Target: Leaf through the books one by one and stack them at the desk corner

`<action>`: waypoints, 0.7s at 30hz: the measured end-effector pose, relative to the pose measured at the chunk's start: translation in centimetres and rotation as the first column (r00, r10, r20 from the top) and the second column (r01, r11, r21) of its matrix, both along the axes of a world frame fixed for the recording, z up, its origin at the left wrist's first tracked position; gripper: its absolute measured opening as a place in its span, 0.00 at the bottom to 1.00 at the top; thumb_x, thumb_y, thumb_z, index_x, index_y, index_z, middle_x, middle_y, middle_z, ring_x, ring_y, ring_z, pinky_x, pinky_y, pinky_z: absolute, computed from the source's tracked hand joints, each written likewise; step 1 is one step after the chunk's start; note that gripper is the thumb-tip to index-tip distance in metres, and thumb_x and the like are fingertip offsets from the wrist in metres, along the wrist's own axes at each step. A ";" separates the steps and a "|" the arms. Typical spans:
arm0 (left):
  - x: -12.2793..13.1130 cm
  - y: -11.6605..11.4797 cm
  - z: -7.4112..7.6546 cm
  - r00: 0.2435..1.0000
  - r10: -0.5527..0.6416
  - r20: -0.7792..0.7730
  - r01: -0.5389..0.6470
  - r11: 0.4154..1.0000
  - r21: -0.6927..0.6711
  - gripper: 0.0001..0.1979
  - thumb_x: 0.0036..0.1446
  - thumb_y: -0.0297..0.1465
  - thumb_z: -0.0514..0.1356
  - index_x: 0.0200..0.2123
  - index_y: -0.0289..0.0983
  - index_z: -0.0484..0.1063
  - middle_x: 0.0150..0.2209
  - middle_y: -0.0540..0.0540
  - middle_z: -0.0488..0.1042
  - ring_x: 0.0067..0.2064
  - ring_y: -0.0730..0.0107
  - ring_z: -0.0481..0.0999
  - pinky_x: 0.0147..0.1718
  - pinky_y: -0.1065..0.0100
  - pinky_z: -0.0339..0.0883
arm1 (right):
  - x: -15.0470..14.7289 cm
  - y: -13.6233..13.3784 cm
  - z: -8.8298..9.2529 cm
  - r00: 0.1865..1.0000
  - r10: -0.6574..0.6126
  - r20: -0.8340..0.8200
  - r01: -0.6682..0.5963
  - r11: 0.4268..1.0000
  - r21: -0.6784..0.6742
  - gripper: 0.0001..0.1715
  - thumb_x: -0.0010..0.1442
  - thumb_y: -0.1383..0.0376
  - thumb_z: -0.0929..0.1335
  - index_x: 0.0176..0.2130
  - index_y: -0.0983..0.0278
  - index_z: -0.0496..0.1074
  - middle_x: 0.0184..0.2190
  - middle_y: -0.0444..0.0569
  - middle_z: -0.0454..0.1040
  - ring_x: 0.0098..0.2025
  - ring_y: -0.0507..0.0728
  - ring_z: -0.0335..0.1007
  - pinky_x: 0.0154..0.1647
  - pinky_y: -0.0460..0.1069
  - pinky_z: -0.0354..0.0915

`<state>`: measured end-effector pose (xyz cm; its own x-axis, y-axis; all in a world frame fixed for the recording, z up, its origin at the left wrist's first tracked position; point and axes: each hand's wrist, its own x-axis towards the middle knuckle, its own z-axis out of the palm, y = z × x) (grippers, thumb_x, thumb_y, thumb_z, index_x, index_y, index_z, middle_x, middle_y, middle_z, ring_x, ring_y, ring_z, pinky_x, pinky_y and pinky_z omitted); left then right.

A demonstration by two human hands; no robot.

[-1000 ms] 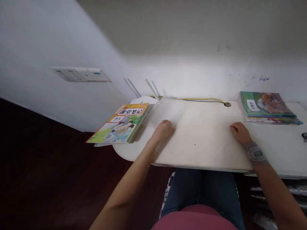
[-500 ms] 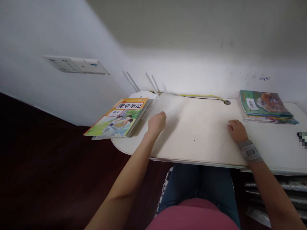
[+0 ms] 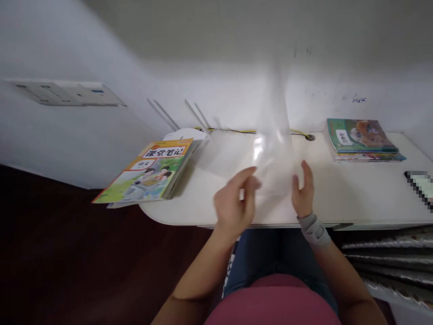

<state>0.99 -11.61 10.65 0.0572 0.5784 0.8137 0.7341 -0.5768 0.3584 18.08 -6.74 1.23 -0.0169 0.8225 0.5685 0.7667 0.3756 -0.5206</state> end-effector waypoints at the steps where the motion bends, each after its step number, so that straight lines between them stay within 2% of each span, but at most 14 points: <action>1: -1.2 -0.3 -0.4 0.996 0.040 0.085 -0.040 0.999 -0.003 0.14 0.65 0.30 0.48 0.51 0.41 0.66 0.30 0.51 0.76 0.29 0.77 0.75 0.33 0.75 0.69 | 1.6 -0.2 0.8 0.993 -0.106 -0.045 0.109 0.991 0.072 0.31 0.68 0.60 0.51 0.68 0.61 0.45 0.64 0.57 0.58 0.66 0.63 0.53 0.62 0.65 0.56; 3: -3.8 -0.5 -1.8 0.964 0.140 0.226 -0.118 0.987 -0.106 0.14 0.66 0.30 0.48 0.52 0.40 0.66 0.27 0.52 0.73 0.27 0.77 0.73 0.31 0.75 0.69 | 4.6 -0.9 2.2 0.989 -0.147 -0.027 0.150 0.976 0.161 0.28 0.68 0.63 0.52 0.64 0.59 0.58 0.59 0.56 0.65 0.63 0.62 0.58 0.62 0.63 0.59; 5: -5.8 -0.4 -3.9 0.935 0.253 0.248 -0.188 0.948 -0.258 0.15 0.66 0.31 0.48 0.53 0.39 0.65 0.28 0.52 0.73 0.28 0.76 0.73 0.32 0.73 0.69 | 7.0 -2.1 3.0 0.985 -0.158 0.071 0.140 0.967 0.213 0.26 0.67 0.65 0.54 0.61 0.59 0.63 0.57 0.55 0.68 0.62 0.62 0.60 0.61 0.61 0.59; 8: -7.4 -0.3 -7.6 0.932 0.361 0.033 -0.311 0.843 -0.439 0.16 0.65 0.31 0.48 0.53 0.38 0.67 0.31 0.47 0.75 0.33 0.68 0.74 0.37 0.66 0.69 | 9.1 -3.6 2.4 0.940 -0.135 0.314 0.096 0.986 0.136 0.26 0.65 0.67 0.56 0.60 0.57 0.64 0.59 0.53 0.67 0.65 0.62 0.56 0.64 0.63 0.54; 10: -7.6 -0.6 -9.6 0.929 0.324 -0.180 -0.370 0.783 -0.500 0.17 0.64 0.30 0.47 0.51 0.37 0.70 0.34 0.44 0.75 0.37 0.62 0.74 0.40 0.62 0.68 | 9.8 -4.1 1.0 0.886 -0.067 0.460 0.064 0.998 0.022 0.27 0.64 0.69 0.57 0.60 0.55 0.65 0.61 0.52 0.66 0.66 0.63 0.53 0.65 0.64 0.51; 12: -7.6 -0.9 -11.0 0.895 0.271 -0.355 -0.430 0.734 -0.526 0.18 0.63 0.28 0.47 0.51 0.36 0.71 0.36 0.40 0.75 0.40 0.57 0.73 0.41 0.58 0.67 | 10.4 -4.4 -0.9 0.831 0.011 0.556 0.048 0.995 -0.091 0.26 0.65 0.68 0.56 0.58 0.57 0.66 0.61 0.53 0.65 0.66 0.64 0.54 0.64 0.66 0.51; 15: -7.8 -1.4 -11.7 0.834 0.274 -0.479 -0.524 0.666 -0.531 0.19 0.63 0.28 0.47 0.51 0.37 0.72 0.38 0.37 0.74 0.42 0.52 0.71 0.40 0.55 0.66 | 11.5 -4.5 -3.3 0.778 0.120 0.617 0.021 0.976 -0.216 0.24 0.66 0.61 0.57 0.58 0.61 0.67 0.61 0.57 0.64 0.64 0.67 0.57 0.60 0.66 0.55; 17: -8.0 -1.4 -11.5 0.820 0.298 -0.488 -0.549 0.652 -0.523 0.18 0.63 0.29 0.49 0.51 0.37 0.73 0.42 0.36 0.74 0.44 0.51 0.71 0.41 0.54 0.67 | 12.2 -4.6 -3.8 0.760 0.175 0.626 -0.007 0.965 -0.262 0.27 0.65 0.54 0.59 0.59 0.61 0.65 0.62 0.58 0.62 0.64 0.68 0.57 0.59 0.66 0.57; 19: -7.8 -0.8 -10.9 0.821 0.318 -0.475 -0.545 0.684 -0.485 0.18 0.62 0.29 0.50 0.51 0.36 0.72 0.49 0.34 0.72 0.50 0.50 0.71 0.45 0.52 0.67 | 12.2 -4.4 -3.3 0.749 0.199 0.632 -0.022 0.961 -0.276 0.30 0.64 0.50 0.60 0.60 0.61 0.64 0.63 0.59 0.62 0.64 0.68 0.57 0.58 0.65 0.58; 21: -6.5 0.4 -10.0 0.839 0.297 -0.456 -0.498 0.756 -0.425 0.18 0.63 0.29 0.49 0.53 0.33 0.70 0.55 0.32 0.68 0.57 0.49 0.66 0.52 0.50 0.64 | 11.3 -3.6 -2.1 0.751 0.169 0.638 -0.007 0.969 -0.248 0.30 0.65 0.51 0.59 0.60 0.62 0.64 0.62 0.61 0.62 0.64 0.69 0.56 0.58 0.65 0.57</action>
<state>-5.50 -11.23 0.64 -0.0622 0.9292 0.3644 0.9817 -0.0089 0.1903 29.42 -10.32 -0.83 -0.3940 0.8971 0.1998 0.9169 0.3989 0.0170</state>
